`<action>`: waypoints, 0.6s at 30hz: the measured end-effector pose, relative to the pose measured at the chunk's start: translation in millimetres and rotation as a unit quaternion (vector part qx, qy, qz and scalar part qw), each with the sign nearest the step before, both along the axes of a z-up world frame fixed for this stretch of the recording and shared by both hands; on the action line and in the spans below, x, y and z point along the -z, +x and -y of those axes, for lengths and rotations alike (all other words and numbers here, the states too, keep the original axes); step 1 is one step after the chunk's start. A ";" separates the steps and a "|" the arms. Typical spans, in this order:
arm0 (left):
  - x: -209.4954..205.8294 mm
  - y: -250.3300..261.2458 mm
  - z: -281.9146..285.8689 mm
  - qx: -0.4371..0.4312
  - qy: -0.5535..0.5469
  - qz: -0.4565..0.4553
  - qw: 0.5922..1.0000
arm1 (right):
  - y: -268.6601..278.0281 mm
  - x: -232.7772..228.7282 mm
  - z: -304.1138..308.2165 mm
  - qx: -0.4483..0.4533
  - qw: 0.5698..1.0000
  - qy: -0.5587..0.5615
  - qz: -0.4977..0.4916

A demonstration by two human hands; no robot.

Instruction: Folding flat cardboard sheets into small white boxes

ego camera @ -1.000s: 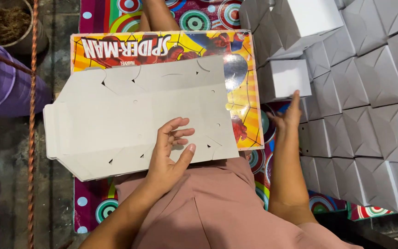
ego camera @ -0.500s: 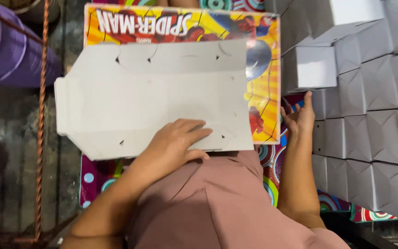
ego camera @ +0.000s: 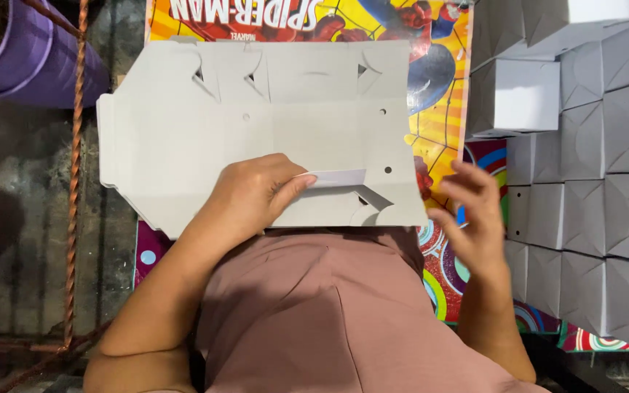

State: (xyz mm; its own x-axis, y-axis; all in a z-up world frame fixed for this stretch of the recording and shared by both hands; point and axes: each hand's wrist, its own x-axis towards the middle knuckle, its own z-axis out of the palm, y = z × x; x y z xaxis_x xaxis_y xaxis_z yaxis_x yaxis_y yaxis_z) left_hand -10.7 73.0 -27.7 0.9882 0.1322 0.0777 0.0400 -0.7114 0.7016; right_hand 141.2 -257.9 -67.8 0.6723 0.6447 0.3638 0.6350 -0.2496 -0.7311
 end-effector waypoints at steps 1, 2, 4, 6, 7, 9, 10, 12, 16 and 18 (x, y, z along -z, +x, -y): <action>-0.6 3.6 1.5 0.000 0.001 0.003 1.000 | -1.7 -0.5 -7.7 0.000 1.000 0.001 0.003; -0.9 7.2 2.8 -0.005 -0.008 0.025 1.000 | -3.4 -0.7 -15.6 -0.003 0.999 0.038 0.014; -0.9 10.8 7.5 -0.013 -0.019 0.047 0.999 | -6.0 -2.4 -27.9 -0.009 0.997 0.073 0.024; -2.2 13.9 11.3 -0.019 -0.007 0.055 0.998 | -4.0 -5.8 -40.3 0.002 0.992 0.117 0.042; -4.9 14.5 13.5 -0.022 -0.007 0.055 0.998 | -4.9 -14.6 -48.6 -0.001 0.992 0.118 0.042; -10.5 16.8 18.2 0.007 0.001 0.052 0.999 | -7.4 -32.1 -63.8 0.023 0.984 0.065 0.163; -13.3 17.0 20.0 0.008 0.002 0.051 0.999 | -8.0 -35.3 -68.9 0.023 0.984 0.066 0.163; -19.2 19.3 23.1 0.019 0.008 0.056 0.998 | -7.3 -42.9 -79.3 0.003 0.965 0.031 0.260; -34.1 21.1 25.4 0.044 -0.011 0.055 0.997 | -11.7 -58.8 -92.8 -0.033 0.947 0.032 0.317; -36.1 19.9 25.2 0.059 -0.023 0.050 0.997 | -14.0 -63.6 -94.2 -0.034 0.949 0.011 0.312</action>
State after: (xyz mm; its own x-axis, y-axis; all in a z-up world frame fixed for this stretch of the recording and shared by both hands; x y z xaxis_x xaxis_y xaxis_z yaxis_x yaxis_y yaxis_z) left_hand 9.3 47.9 8.4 0.9846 0.0222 0.1734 -0.1134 -0.6739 0.7300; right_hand 127.2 -163.7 -4.2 0.2781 0.6657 0.6925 0.9604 -0.1815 -0.2112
